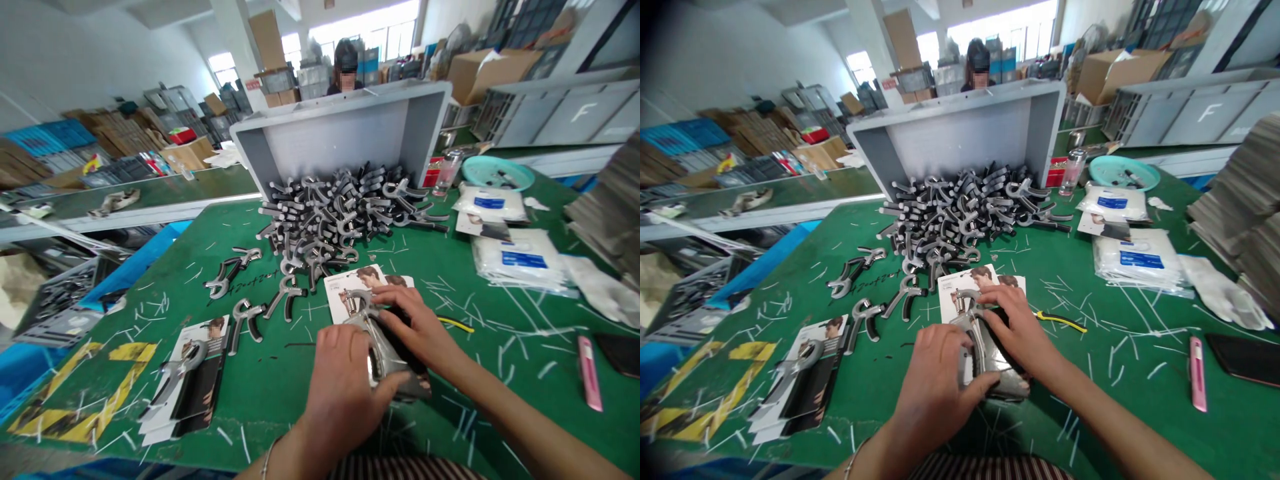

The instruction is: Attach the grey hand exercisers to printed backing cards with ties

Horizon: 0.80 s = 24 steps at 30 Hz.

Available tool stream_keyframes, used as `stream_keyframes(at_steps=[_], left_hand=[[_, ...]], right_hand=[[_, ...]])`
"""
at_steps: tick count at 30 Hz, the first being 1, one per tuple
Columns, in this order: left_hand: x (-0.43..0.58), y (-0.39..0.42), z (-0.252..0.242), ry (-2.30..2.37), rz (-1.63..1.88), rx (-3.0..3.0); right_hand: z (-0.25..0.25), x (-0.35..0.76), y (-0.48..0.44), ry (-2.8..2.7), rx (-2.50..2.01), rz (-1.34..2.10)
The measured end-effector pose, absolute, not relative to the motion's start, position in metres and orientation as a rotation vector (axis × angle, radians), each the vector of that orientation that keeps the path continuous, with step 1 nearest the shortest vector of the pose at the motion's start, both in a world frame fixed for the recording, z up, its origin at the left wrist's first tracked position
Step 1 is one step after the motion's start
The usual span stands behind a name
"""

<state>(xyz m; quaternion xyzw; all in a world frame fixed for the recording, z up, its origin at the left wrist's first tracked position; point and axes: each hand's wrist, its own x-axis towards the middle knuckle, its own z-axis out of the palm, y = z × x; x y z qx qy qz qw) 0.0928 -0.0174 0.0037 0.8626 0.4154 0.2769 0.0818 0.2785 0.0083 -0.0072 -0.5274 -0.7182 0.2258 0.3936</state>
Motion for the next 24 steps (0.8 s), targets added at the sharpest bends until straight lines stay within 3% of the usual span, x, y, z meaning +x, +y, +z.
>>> stream_keyframes(at_steps=[8, 17, 24], left_hand=[[0.091, -0.012, -0.003, 1.495, 0.472, 2.599], [0.06, 0.001, -0.005, 1.354, 0.65, 2.301], [0.024, 0.004, -0.008, 1.227, 0.711, 2.025]], right_hand=[[0.005, 0.276, -0.04, -2.234, -1.415, 0.453], [0.002, 0.233, -0.029, -2.475, -1.45, 0.002], [0.001, 0.243, -0.025, -2.187, -1.388, 0.481]])
